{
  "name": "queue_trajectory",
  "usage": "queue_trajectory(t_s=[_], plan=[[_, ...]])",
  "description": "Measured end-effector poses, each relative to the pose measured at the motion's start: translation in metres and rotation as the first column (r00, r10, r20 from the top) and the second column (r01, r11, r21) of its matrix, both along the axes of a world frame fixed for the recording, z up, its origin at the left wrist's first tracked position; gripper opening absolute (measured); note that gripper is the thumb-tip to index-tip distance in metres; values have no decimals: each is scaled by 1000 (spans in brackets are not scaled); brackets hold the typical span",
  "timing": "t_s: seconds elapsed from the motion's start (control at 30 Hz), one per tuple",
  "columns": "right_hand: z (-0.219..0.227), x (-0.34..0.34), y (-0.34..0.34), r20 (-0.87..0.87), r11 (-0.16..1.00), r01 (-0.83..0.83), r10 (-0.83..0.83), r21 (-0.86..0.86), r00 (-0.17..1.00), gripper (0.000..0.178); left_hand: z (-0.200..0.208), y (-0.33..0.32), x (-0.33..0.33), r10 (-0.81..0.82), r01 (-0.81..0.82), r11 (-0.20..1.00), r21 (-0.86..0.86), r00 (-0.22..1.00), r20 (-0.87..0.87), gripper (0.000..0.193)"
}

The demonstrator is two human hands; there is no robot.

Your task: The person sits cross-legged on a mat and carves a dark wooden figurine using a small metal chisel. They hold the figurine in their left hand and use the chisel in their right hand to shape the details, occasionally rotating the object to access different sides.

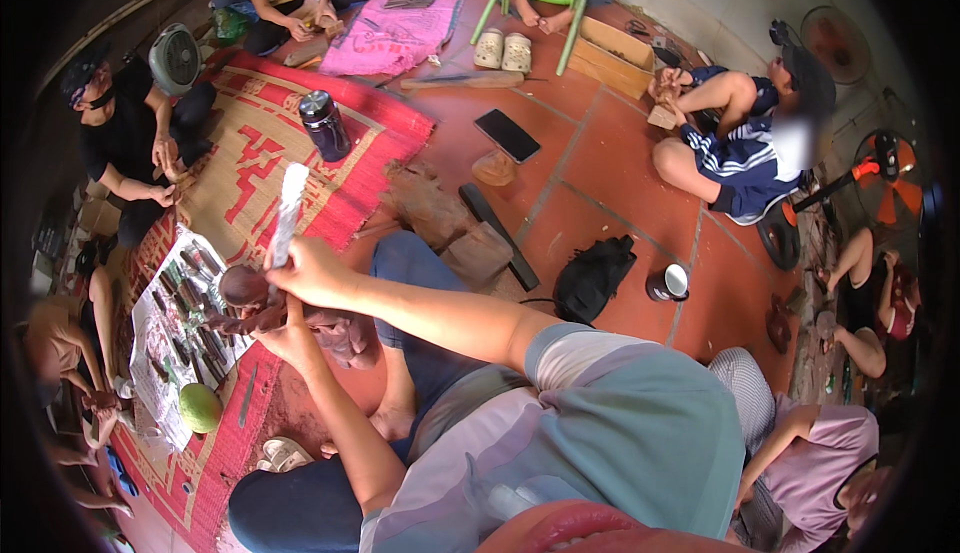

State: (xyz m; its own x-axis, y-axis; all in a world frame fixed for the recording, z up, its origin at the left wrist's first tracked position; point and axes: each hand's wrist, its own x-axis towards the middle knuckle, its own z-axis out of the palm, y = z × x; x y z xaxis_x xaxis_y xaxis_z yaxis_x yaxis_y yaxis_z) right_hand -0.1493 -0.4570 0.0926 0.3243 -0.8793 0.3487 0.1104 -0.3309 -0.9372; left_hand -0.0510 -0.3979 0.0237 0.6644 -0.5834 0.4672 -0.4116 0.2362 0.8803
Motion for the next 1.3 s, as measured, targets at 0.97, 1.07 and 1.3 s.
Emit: queue_trajectory(t_s=[0.97, 1.07, 1.3], plan=[[8, 3, 8, -130, 995, -62, 51, -82, 990, 8, -5, -1, 6, -52, 49, 997, -63, 997, -50, 61], [-2, 2, -11, -72, 999, 38, -36, 26, 997, 8, 3, -2, -4, -57, 54, 998, -32, 994, -91, 59], [3, 3, -2, -181, 996, -49, 36, -69, 983, 9, -1, -1, -1, -86, 75, 994, -85, 987, -136, 62]])
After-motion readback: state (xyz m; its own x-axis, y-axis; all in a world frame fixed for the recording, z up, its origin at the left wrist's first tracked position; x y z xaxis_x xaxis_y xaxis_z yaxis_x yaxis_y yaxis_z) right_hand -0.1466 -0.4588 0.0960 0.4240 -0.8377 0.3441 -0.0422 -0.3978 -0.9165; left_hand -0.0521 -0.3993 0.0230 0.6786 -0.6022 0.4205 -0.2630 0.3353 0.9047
